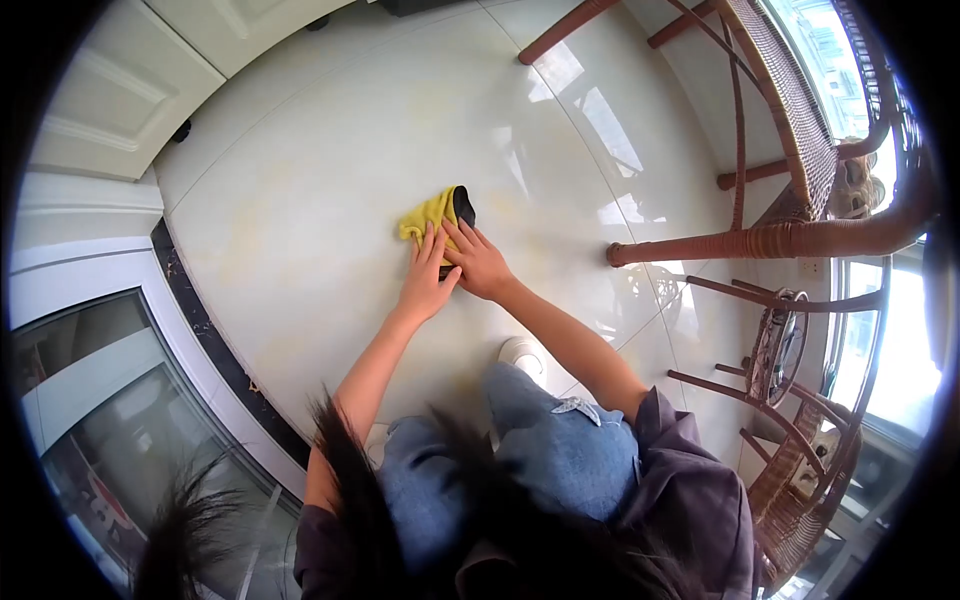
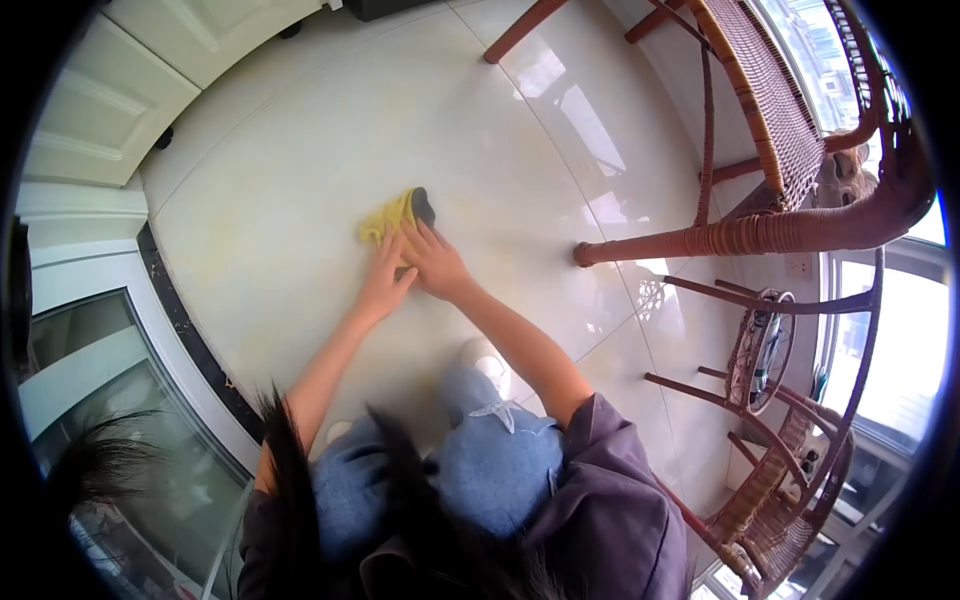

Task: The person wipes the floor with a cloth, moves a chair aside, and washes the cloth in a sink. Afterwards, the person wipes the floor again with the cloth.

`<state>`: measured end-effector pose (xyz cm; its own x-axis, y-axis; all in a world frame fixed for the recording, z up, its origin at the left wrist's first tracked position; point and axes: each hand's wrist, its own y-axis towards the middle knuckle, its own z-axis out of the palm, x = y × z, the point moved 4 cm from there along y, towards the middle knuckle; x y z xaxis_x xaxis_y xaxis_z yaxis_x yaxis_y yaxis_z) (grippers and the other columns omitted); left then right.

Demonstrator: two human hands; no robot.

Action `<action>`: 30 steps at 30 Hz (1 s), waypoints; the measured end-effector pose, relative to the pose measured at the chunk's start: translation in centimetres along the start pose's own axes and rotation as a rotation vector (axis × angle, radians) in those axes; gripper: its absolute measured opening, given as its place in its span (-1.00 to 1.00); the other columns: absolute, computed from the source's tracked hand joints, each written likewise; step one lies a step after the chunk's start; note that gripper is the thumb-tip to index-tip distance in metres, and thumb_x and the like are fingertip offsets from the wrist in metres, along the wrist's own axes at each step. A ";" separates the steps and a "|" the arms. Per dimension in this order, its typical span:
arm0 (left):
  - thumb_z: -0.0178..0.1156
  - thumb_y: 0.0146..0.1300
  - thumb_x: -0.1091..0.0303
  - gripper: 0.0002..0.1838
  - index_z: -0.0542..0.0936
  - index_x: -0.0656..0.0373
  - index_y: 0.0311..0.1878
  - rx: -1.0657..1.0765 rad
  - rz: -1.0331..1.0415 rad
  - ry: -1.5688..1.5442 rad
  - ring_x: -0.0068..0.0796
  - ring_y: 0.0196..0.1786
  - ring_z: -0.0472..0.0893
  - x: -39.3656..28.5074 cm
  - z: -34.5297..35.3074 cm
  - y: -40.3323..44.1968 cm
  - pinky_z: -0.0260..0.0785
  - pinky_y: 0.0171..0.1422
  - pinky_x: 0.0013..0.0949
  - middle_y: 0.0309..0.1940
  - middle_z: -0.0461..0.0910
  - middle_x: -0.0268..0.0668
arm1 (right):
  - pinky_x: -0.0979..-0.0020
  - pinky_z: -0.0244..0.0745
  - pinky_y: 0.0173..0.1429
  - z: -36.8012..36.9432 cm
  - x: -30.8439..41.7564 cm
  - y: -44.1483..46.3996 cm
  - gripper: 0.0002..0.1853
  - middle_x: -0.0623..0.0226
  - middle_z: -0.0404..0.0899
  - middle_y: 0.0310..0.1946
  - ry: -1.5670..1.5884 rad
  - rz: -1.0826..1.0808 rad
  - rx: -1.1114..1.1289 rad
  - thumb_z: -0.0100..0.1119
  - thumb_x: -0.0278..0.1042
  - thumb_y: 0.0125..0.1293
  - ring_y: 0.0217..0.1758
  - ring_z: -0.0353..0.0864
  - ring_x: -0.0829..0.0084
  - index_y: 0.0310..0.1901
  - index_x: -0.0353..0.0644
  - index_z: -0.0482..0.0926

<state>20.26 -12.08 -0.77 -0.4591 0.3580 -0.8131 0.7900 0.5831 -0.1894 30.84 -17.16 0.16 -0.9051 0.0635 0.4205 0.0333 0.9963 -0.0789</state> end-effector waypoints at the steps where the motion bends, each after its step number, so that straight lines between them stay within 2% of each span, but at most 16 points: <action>1: 0.07 0.20 0.19 -0.27 0.02 0.14 0.39 -0.008 0.051 -0.015 0.22 0.40 -0.13 -0.4 0.1 0.8 -0.11 0.43 -0.05 0.42 -0.11 -0.13 | 0.19 0.11 0.37 -0.4 -0.8 0.3 -0.38 0.23 0.02 0.36 0.009 0.040 0.010 0.21 -0.37 0.00 0.38 0.07 0.11 0.19 0.05 0.33; 4: 0.13 0.14 0.22 -0.25 0.07 0.16 0.37 0.050 0.080 -0.073 0.13 0.42 -0.13 -1.1 0.5 4.5 -0.10 0.43 -0.08 0.42 -0.10 -0.14 | 0.23 0.18 0.34 -2.0 -4.3 0.5 -0.36 0.30 0.02 0.37 0.012 0.127 -0.005 0.23 -0.39 -0.02 0.38 0.07 0.13 0.19 0.06 0.34; 6: 0.15 0.12 0.21 -0.26 0.11 0.15 0.35 0.180 0.145 -0.070 0.02 0.43 -0.06 -2.3 0.9 7.5 -0.05 0.43 -0.13 0.41 -0.05 -0.20 | 0.24 0.19 0.34 -2.9 -7.5 0.2 -0.37 0.32 0.01 0.38 -0.006 0.160 -0.057 0.22 -0.40 -0.01 0.39 0.07 0.14 0.19 0.06 0.35; 7: 0.15 0.11 0.21 -0.29 0.17 0.15 0.33 0.235 0.154 0.049 -0.15 0.42 0.02 -4.0 0.7 8.8 0.02 0.41 -0.23 0.39 0.03 -0.27 | 0.22 0.19 0.33 -3.5 -9.1 0.0 -0.40 0.34 0.00 0.38 -0.034 0.189 -0.091 0.22 -0.39 -0.01 0.38 0.08 0.15 0.17 0.09 0.37; 10: 0.13 0.12 0.20 -0.34 0.22 0.10 0.31 0.316 0.221 0.052 -0.27 0.40 0.09 -6.3 1.8 12.8 0.10 0.38 -0.30 0.37 0.11 -0.31 | 0.22 0.19 0.33 -5.3 -13.3 -0.7 -0.33 0.37 -0.03 0.39 -0.087 0.290 -0.160 0.20 -0.39 0.01 0.38 0.10 0.16 0.23 0.20 0.30; 11: 0.10 0.14 0.19 -0.43 0.32 0.07 0.25 0.305 0.216 0.030 -0.35 0.33 0.23 -7.3 2.1 13.6 0.19 0.31 -0.33 0.29 0.25 -0.30 | 0.23 0.21 0.32 -6.0 -14.6 -0.9 -0.33 0.36 -0.03 0.39 -0.079 0.377 -0.172 0.20 -0.38 0.03 0.37 0.11 0.15 0.24 0.23 0.27; 12: 0.10 0.14 0.19 -0.43 0.32 0.07 0.25 0.311 0.216 0.027 -0.35 0.33 0.23 -8.5 2.0 14.3 0.19 0.31 -0.33 0.29 0.25 -0.30 | 0.23 0.23 0.30 -6.8 -15.8 -1.4 -0.32 0.36 -0.02 0.39 -0.069 0.470 -0.187 0.20 -0.37 0.04 0.36 0.12 0.14 0.26 0.26 0.25; 14: 0.08 0.16 0.20 -0.54 0.41 0.09 0.14 0.398 0.195 0.000 -0.32 0.22 0.36 -10.6 2.1 15.1 0.27 0.22 -0.30 0.21 0.35 -0.29 | 0.23 0.26 0.27 -7.4 -19.0 -3.1 -0.34 0.34 0.00 0.38 -0.102 0.526 -0.289 0.18 -0.33 0.10 0.35 0.14 0.11 0.27 0.29 0.23; 15: 0.04 0.18 0.22 -0.62 0.46 0.11 0.07 0.365 0.229 -0.039 -0.30 0.14 0.43 -11.4 2.1 15.0 0.31 0.15 -0.29 0.13 0.41 -0.28 | 0.23 0.27 0.25 -8.0 -19.9 -3.6 -0.38 0.33 0.03 0.37 -0.132 0.545 -0.302 0.15 -0.30 0.15 0.34 0.15 0.09 0.27 0.29 0.22; 19: 0.02 0.21 0.24 -0.66 0.48 0.10 0.03 0.402 0.138 -0.129 -0.31 0.08 0.48 -12.6 0.8 13.0 0.34 0.11 -0.29 0.04 0.49 -0.27 | 0.12 0.12 0.33 -7.8 -21.6 -4.5 -0.40 0.24 0.04 0.36 -0.289 0.615 -0.303 0.05 -0.22 0.22 0.32 0.18 0.11 0.31 0.24 0.14; 21: 0.02 0.23 0.28 -0.70 0.49 0.14 0.00 0.517 0.069 -0.236 -0.32 -0.05 0.53 -12.4 -0.4 11.1 0.36 0.05 -0.30 -0.03 0.54 -0.24 | 0.01 0.01 0.35 -7.5 -21.6 -4.4 -0.38 0.14 0.04 0.35 -0.355 0.770 -0.327 -0.02 -0.09 0.24 0.31 0.17 0.01 0.34 0.20 0.08; 22: 0.02 0.23 0.28 -0.70 0.49 0.14 0.00 0.504 0.071 -0.227 -0.32 -0.05 0.53 -12.3 -1.4 10.5 0.36 0.05 -0.30 -0.03 0.54 -0.24 | 0.01 0.01 0.35 -7.6 -21.6 -3.9 -0.38 0.14 0.04 0.35 -0.351 0.759 -0.339 -0.02 -0.09 0.24 0.31 0.17 0.01 0.34 0.20 0.08; 24: 0.00 0.24 0.30 -0.72 0.51 0.17 -0.03 0.482 0.054 -0.134 -0.34 -0.10 0.56 -11.9 -3.9 8.8 0.38 0.00 -0.32 -0.10 0.57 -0.24 | -0.09 -0.01 0.33 -7.8 -21.6 -3.0 -0.34 0.10 0.01 0.37 -0.663 0.947 0.017 -0.10 0.03 0.25 0.31 0.14 -0.14 0.37 0.23 -0.01; 25: 0.00 0.24 0.30 -0.72 0.51 0.17 -0.03 0.472 0.047 -0.123 -0.34 -0.10 0.56 -11.9 -5.3 8.3 0.38 0.00 -0.32 -0.10 0.57 -0.24 | -0.13 -0.01 0.31 -9.0 -20.4 -1.8 -0.27 0.08 -0.04 0.38 -0.775 1.062 0.281 -0.09 0.04 0.23 0.30 0.11 -0.21 0.40 0.18 -0.09; 28: -0.01 0.25 0.32 -0.73 0.52 0.20 -0.05 0.401 -0.067 -0.125 -0.38 -0.11 0.56 -12.4 -9.0 6.3 0.38 -0.02 -0.35 -0.12 0.59 -0.23 | -0.14 -0.02 0.31 -11.7 -15.1 1.3 -0.23 0.10 -0.05 0.39 -0.793 1.076 0.421 -0.07 0.00 0.21 0.31 0.12 -0.19 0.41 0.08 -0.14; 30: -0.03 0.26 0.34 -0.74 0.52 0.22 -0.07 0.296 -0.188 -0.275 -0.40 -0.13 0.57 -13.5 -11.1 5.8 0.38 -0.03 -0.37 -0.15 0.60 -0.23 | -0.09 0.06 0.27 -11.8 -10.5 2.9 -0.22 0.11 0.03 0.36 -0.571 0.936 0.342 -0.03 -0.10 0.15 0.23 0.28 -0.01 0.39 -0.05 -0.06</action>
<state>26.57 -5.47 15.23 -0.5126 0.0352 -0.8579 0.8037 0.3712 -0.4650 45.47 -14.30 6.22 -0.6497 0.6487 -0.3962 0.7563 0.4995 -0.4225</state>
